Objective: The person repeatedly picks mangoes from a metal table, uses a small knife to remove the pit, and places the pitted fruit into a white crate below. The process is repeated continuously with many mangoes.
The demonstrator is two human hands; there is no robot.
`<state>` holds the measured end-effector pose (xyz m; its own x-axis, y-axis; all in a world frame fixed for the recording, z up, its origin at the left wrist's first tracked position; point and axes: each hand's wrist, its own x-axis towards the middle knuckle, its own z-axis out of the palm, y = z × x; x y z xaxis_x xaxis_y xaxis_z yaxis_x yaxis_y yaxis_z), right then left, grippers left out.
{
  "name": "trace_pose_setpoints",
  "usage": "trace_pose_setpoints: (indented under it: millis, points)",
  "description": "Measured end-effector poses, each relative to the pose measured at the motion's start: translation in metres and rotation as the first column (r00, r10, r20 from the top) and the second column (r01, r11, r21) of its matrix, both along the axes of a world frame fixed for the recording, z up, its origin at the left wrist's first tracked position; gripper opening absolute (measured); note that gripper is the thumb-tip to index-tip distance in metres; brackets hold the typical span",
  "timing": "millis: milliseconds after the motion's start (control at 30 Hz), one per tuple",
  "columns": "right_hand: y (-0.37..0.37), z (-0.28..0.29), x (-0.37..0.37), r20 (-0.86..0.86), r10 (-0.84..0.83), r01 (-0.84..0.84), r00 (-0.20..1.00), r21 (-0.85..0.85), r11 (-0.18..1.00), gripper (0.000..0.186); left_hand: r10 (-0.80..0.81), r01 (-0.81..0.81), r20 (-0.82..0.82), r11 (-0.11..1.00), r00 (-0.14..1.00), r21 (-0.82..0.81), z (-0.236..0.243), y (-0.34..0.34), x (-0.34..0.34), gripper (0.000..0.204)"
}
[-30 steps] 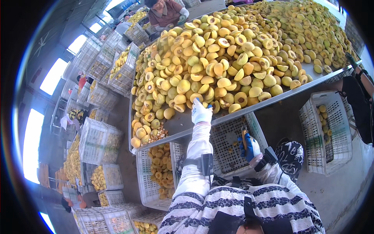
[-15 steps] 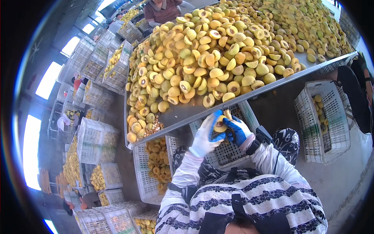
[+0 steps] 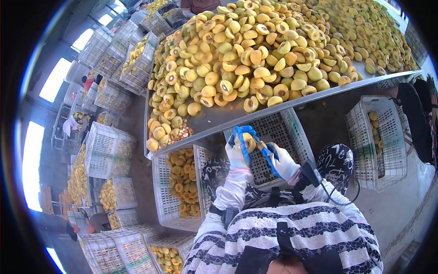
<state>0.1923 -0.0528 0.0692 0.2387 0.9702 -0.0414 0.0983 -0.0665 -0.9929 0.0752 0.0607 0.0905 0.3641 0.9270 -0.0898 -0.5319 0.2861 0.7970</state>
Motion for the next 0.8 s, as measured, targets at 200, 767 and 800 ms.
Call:
trace_pose_setpoints:
  millis: [200, 767, 800]
  points:
    - [-0.004, 0.004, -0.019, 0.274, -0.122, 0.135, 0.954, -0.028, 0.990, 0.029, 0.087, -0.066, -0.163, 0.989, 0.983, 0.131, -0.001, -0.008, 0.002, 0.041]
    - [-0.002, -0.008, -0.023, -0.174, -0.163, 0.146, 0.971, -0.105, 0.984, 0.023, 0.159, -0.107, -0.158, 0.950, 0.974, 0.294, -0.009, -0.015, 0.001, 0.038]
    - [-0.002, -0.007, -0.024, -0.173, -0.163, 0.144, 0.971, -0.116, 0.983, 0.023, 0.147, -0.101, -0.133, 0.948, 0.980, 0.302, -0.010, -0.015, 0.001, 0.038]
